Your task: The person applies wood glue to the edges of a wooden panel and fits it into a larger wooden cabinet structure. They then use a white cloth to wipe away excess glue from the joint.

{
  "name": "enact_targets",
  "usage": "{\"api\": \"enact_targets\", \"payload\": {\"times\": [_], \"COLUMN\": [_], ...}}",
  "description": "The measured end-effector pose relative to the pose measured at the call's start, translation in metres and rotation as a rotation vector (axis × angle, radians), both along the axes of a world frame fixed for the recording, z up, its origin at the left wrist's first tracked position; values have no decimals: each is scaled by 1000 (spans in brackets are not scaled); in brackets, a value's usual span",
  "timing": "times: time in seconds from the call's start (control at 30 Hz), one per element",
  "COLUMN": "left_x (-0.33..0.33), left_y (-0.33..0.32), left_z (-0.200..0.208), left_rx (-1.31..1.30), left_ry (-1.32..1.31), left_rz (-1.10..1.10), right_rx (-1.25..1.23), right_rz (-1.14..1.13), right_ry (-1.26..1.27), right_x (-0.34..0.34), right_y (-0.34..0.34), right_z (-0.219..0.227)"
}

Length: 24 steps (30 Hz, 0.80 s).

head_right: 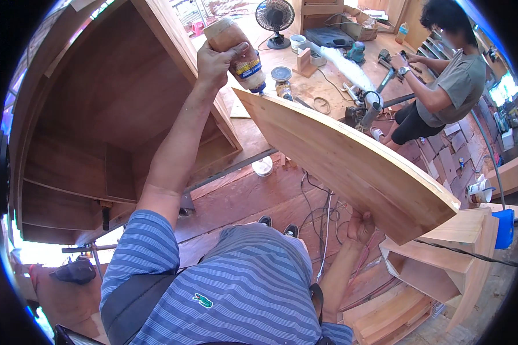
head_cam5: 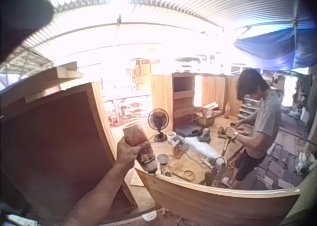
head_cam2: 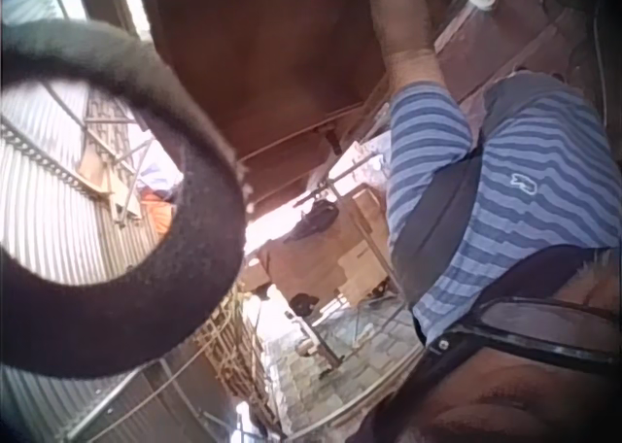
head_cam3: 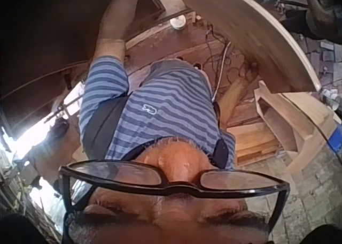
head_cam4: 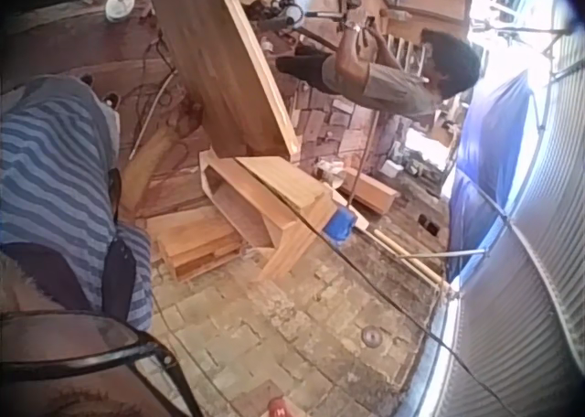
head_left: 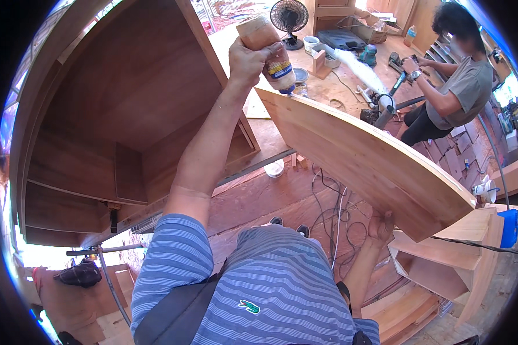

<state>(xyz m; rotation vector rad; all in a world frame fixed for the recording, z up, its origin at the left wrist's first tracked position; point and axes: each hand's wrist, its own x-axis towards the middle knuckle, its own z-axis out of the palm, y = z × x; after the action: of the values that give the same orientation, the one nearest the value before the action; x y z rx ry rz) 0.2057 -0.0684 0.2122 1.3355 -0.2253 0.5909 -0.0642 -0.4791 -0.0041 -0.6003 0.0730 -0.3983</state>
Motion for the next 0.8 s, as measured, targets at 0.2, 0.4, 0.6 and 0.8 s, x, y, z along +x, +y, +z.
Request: {"api": "enact_targets", "payload": {"times": [0.2, 0.4, 0.6, 0.8], "left_x": [11, 22, 37, 43], "left_y": [8, 16, 23, 23], "left_z": [-10, -19, -30, -34], "left_rx": [55, 104, 144, 203], "left_ry": [0, 12, 0, 21], "left_rz": [78, 140, 223, 315], "right_rx": [-53, -19, 37, 56], "right_rz": [-14, -5, -8, -8], "right_ry": [19, 30, 21, 29], "right_x": [1, 1, 0, -1], "right_y": [-5, -6, -12, -17], "right_z": [-11, -14, -24, -31]}}
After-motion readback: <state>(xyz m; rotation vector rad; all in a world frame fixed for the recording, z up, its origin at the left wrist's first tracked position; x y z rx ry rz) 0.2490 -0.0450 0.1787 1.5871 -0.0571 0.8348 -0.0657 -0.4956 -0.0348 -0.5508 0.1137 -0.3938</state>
